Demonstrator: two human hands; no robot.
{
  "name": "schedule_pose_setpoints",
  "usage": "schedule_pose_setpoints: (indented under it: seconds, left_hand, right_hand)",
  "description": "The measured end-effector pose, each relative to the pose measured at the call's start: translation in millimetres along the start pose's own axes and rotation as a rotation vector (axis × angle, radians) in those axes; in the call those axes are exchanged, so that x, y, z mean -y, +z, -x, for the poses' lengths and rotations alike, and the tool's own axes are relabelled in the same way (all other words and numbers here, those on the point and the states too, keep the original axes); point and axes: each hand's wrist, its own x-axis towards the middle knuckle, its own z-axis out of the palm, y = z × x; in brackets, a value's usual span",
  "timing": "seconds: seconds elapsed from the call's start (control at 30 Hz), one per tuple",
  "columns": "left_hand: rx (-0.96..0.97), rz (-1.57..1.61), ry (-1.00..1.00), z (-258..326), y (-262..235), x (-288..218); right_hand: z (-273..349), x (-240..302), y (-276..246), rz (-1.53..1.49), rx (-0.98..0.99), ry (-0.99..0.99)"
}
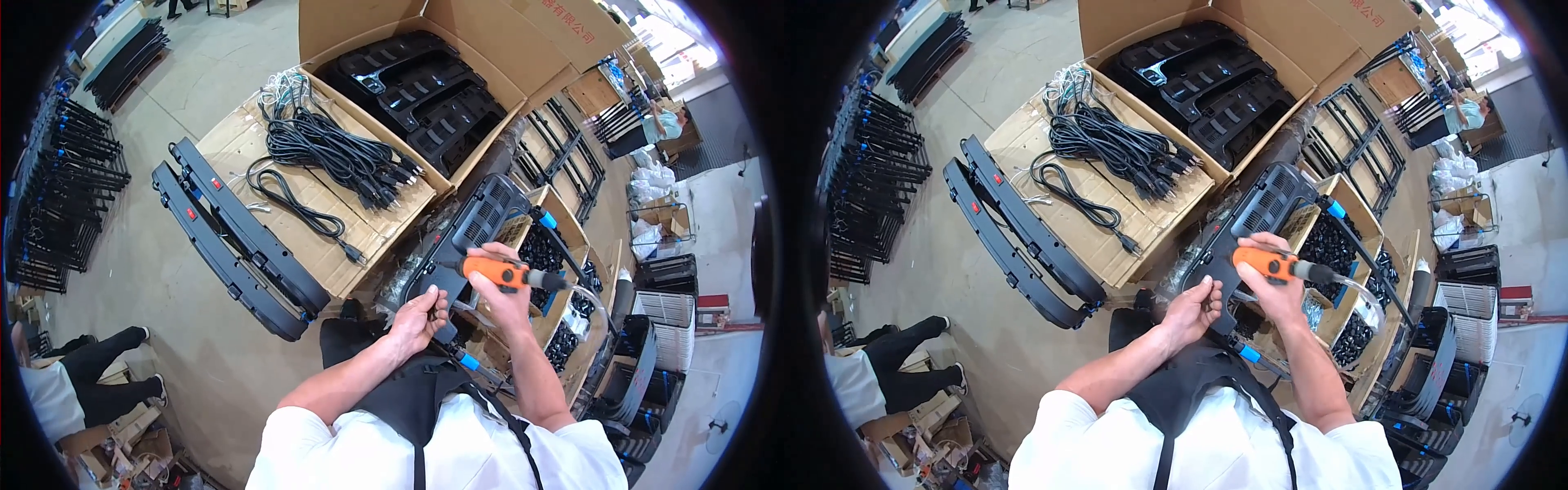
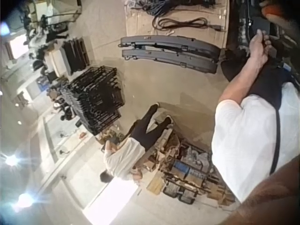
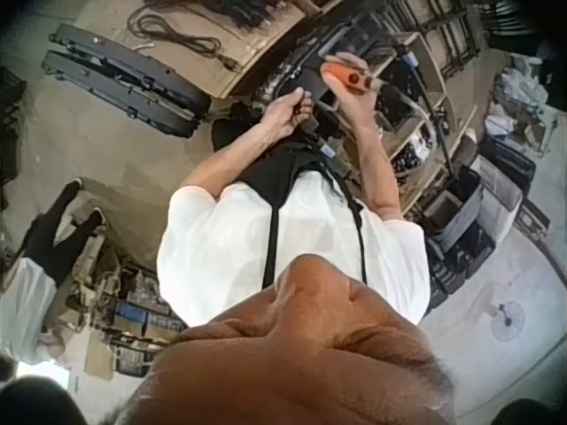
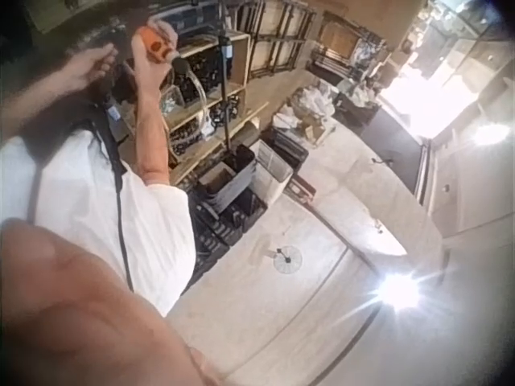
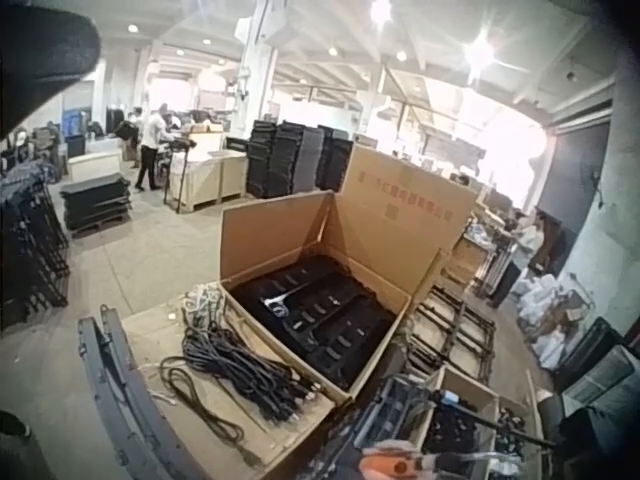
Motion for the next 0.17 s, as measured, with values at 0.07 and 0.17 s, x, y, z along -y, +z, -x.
schedule_pose_setpoints:
  seconds: [0.07, 0.17]
  left_hand:
    - [0.004, 0.096, 0.007, -3, -3, -1]
    - [0.02, 0.206, 0.065, -11, -4, -2]
  right_hand:
    - [16, 3, -9, -0.082, 0.015, -0.018]
    - [34, 2, -18, -0.099, 0.039, 0.019]
